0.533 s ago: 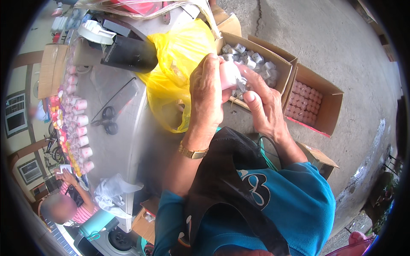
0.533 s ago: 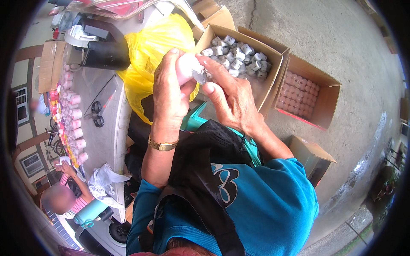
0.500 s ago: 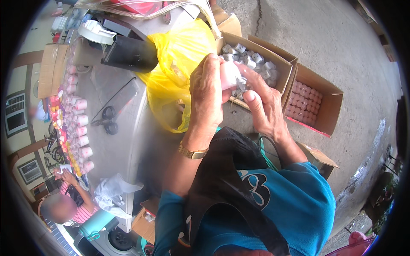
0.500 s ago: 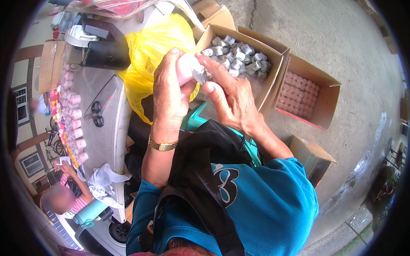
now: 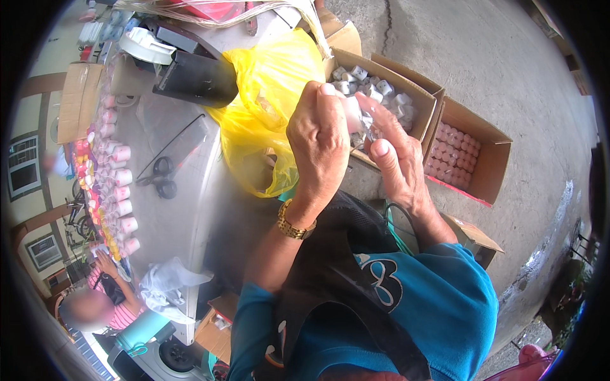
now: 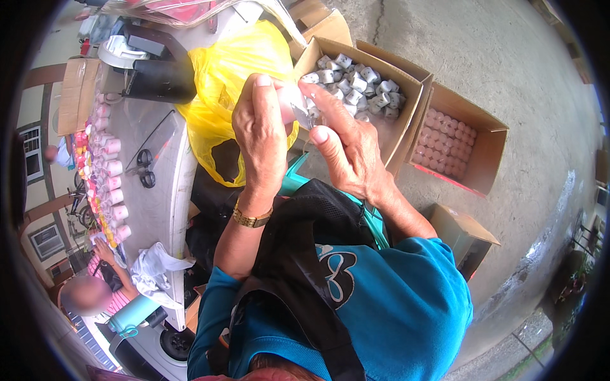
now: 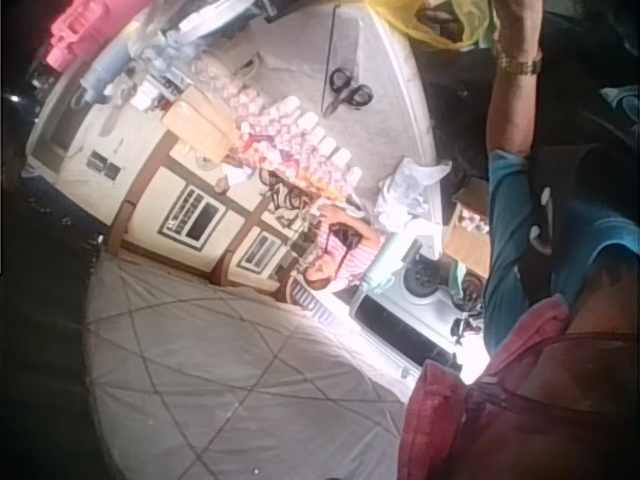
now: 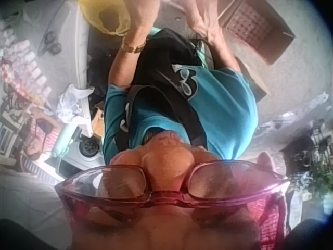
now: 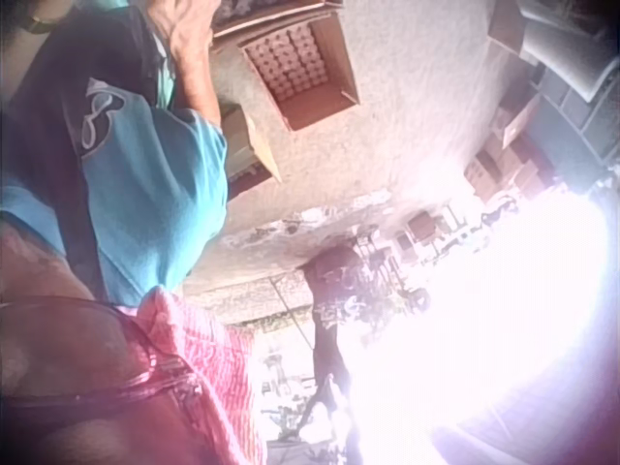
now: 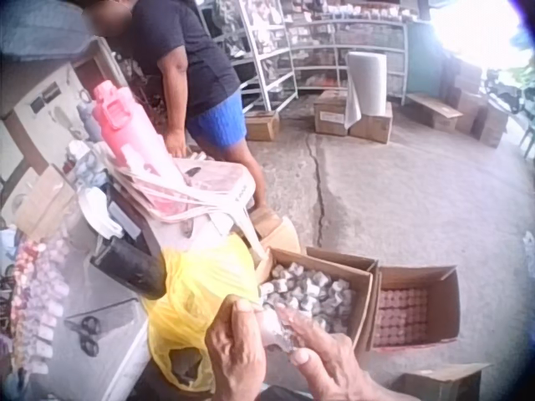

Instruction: The person assembles small cylindrical candles by inserting wicks into the base, trimming the wicks with scissors, and placing the finished candles into a cardboard box. The person repeats this process for multiple candles.

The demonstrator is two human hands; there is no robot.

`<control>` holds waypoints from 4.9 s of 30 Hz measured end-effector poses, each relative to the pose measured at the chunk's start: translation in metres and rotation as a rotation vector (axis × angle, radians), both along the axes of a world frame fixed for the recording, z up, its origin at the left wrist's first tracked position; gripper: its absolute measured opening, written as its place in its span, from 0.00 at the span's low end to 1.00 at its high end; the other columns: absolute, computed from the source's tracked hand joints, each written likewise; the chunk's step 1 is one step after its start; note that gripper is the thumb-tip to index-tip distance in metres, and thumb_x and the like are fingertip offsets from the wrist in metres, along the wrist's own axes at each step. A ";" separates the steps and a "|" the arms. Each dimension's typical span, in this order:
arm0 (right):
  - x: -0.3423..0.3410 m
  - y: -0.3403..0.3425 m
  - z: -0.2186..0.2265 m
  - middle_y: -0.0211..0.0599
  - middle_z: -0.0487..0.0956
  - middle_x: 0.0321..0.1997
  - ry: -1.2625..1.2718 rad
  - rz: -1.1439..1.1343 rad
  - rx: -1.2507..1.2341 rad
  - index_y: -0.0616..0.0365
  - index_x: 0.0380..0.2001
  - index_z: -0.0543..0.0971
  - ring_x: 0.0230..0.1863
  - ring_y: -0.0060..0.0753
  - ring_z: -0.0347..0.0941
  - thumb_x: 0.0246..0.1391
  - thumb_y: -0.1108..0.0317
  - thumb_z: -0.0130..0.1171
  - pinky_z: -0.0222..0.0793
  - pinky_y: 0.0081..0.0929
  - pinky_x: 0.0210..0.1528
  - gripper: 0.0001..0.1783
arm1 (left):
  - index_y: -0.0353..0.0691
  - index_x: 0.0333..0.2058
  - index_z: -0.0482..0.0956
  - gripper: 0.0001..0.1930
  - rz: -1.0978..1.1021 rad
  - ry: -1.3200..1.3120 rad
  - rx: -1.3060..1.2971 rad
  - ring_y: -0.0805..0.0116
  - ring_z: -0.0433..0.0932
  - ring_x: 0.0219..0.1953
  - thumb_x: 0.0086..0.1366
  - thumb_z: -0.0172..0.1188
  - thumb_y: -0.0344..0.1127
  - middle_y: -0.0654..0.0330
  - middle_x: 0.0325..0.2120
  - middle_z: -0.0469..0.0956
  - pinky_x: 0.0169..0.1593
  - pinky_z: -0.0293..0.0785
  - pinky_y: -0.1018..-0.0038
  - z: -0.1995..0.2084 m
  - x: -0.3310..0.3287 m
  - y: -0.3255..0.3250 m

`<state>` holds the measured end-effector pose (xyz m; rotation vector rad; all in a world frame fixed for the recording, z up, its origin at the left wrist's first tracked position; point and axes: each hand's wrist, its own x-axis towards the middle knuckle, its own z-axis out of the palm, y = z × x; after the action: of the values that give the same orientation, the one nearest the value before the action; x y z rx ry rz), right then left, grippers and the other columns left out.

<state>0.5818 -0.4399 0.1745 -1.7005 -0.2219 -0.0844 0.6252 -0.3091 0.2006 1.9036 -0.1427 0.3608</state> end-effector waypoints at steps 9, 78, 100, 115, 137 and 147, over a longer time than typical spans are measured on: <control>0.014 0.004 -0.010 0.44 0.79 0.39 0.004 -0.052 0.092 0.56 0.60 0.68 0.29 0.28 0.73 0.64 0.44 0.40 0.69 0.29 0.37 0.32 | 0.35 0.28 0.68 0.13 -0.100 -0.017 -0.110 0.69 0.69 0.22 0.70 0.45 0.36 0.57 0.19 0.70 0.29 0.70 0.72 0.008 -0.010 -0.008; 0.020 0.136 0.116 0.25 0.64 0.18 0.548 0.834 0.355 0.59 0.33 0.71 0.18 0.16 0.57 0.63 0.46 0.45 0.54 0.17 0.20 0.24 | 0.34 0.38 0.75 0.09 -0.247 0.316 -0.455 0.82 0.71 0.26 0.66 0.56 0.35 0.65 0.25 0.75 0.27 0.66 0.83 0.039 -0.116 0.156; -0.027 0.311 0.115 0.41 0.82 0.38 -0.324 0.892 -0.150 0.63 0.40 0.81 0.40 0.32 0.77 0.57 0.64 0.60 0.71 0.27 0.45 0.13 | 0.36 0.25 0.75 0.14 0.538 0.157 -0.630 0.80 0.66 0.24 0.66 0.53 0.40 0.68 0.19 0.69 0.29 0.61 0.80 0.035 -0.256 0.238; -0.056 0.304 0.100 0.31 0.80 0.33 0.054 1.040 0.148 0.65 0.40 0.80 0.35 0.19 0.74 0.55 0.76 0.60 0.71 0.19 0.39 0.09 | 0.36 0.27 0.77 0.13 0.439 0.086 -0.777 0.83 0.68 0.25 0.66 0.56 0.40 0.68 0.21 0.72 0.29 0.62 0.83 0.027 -0.251 0.233; -0.077 0.292 0.088 0.31 0.77 0.32 -0.097 0.934 0.187 0.63 0.42 0.77 0.31 0.19 0.72 0.58 0.72 0.58 0.69 0.18 0.36 0.09 | 0.36 0.32 0.80 0.10 0.486 -0.060 -0.800 0.81 0.72 0.29 0.65 0.58 0.37 0.65 0.25 0.76 0.33 0.67 0.84 0.046 -0.247 0.235; -0.070 0.285 0.089 0.35 0.78 0.38 0.068 1.082 0.160 0.66 0.48 0.75 0.39 0.22 0.74 0.60 0.71 0.57 0.72 0.22 0.43 0.14 | 0.36 0.32 0.78 0.11 0.301 -0.128 -1.001 0.79 0.73 0.30 0.67 0.55 0.38 0.64 0.26 0.75 0.36 0.68 0.80 0.039 -0.252 0.238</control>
<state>0.5118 -0.1551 0.2635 -1.2353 -1.0166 0.7335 0.3728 -0.0707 0.2401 0.9042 0.2157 0.6153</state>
